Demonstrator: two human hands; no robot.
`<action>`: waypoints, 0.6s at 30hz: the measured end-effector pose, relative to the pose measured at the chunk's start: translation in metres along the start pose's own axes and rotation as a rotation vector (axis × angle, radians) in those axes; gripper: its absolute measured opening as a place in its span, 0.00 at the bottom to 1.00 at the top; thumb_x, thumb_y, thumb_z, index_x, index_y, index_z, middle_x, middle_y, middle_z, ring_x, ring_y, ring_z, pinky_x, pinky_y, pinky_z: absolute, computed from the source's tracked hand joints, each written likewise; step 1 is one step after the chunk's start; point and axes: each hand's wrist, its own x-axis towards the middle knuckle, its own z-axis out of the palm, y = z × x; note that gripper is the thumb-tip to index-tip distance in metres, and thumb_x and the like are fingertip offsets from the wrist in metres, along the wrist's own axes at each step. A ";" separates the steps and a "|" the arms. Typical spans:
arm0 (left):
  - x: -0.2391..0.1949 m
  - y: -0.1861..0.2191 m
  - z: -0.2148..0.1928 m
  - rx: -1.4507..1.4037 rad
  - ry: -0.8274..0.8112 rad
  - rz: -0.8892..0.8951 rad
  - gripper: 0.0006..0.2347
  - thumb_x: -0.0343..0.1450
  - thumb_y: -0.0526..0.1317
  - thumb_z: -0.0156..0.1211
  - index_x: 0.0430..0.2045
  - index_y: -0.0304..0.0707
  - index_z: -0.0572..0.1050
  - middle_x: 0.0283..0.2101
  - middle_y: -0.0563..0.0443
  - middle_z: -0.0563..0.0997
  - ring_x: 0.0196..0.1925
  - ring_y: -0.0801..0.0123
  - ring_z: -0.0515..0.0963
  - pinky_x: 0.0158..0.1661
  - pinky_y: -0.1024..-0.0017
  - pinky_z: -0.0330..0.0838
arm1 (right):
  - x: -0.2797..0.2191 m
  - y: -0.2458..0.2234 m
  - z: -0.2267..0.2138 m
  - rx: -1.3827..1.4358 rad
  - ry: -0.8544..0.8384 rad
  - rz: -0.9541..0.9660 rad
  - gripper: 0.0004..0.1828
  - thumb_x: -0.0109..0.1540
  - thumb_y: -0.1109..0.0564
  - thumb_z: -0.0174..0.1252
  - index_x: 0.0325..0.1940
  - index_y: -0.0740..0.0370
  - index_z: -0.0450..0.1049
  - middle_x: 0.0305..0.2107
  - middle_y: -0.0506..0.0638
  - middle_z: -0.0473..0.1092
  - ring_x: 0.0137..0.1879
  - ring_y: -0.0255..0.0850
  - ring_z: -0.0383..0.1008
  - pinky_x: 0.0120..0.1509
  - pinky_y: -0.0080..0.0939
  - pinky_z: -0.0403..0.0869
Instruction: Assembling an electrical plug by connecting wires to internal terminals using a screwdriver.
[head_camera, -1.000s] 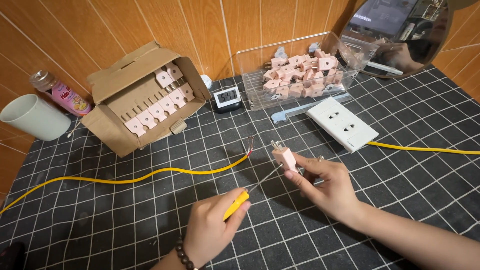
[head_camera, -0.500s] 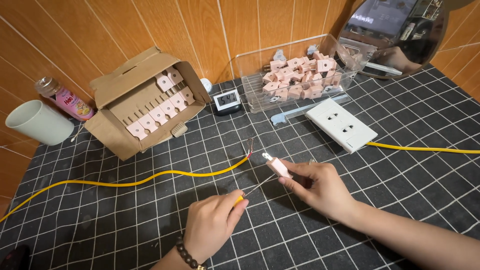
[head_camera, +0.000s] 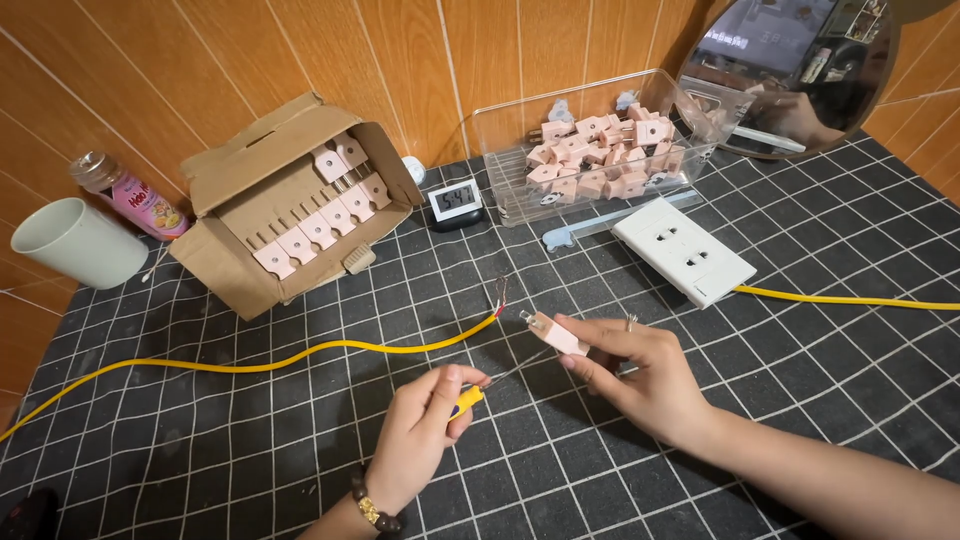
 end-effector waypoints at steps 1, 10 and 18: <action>0.000 -0.003 0.001 0.001 -0.001 0.001 0.22 0.78 0.49 0.41 0.41 0.35 0.86 0.15 0.53 0.69 0.18 0.75 0.67 0.23 0.76 0.61 | -0.001 0.002 0.000 0.000 0.001 0.000 0.24 0.59 0.56 0.68 0.60 0.56 0.78 0.41 0.47 0.84 0.23 0.27 0.74 0.36 0.26 0.80; -0.004 -0.003 0.005 0.518 0.341 0.701 0.04 0.73 0.42 0.62 0.31 0.45 0.78 0.31 0.59 0.82 0.33 0.73 0.81 0.34 0.74 0.76 | 0.002 0.009 0.001 -0.051 -0.055 0.240 0.24 0.57 0.50 0.70 0.59 0.45 0.82 0.34 0.41 0.86 0.23 0.27 0.66 0.30 0.29 0.71; -0.002 -0.004 0.003 0.028 0.212 0.096 0.17 0.78 0.48 0.41 0.38 0.39 0.79 0.23 0.44 0.85 0.16 0.74 0.73 0.17 0.76 0.62 | -0.003 0.009 0.003 0.003 -0.001 0.161 0.23 0.56 0.53 0.71 0.56 0.52 0.83 0.45 0.47 0.85 0.18 0.26 0.74 0.47 0.27 0.76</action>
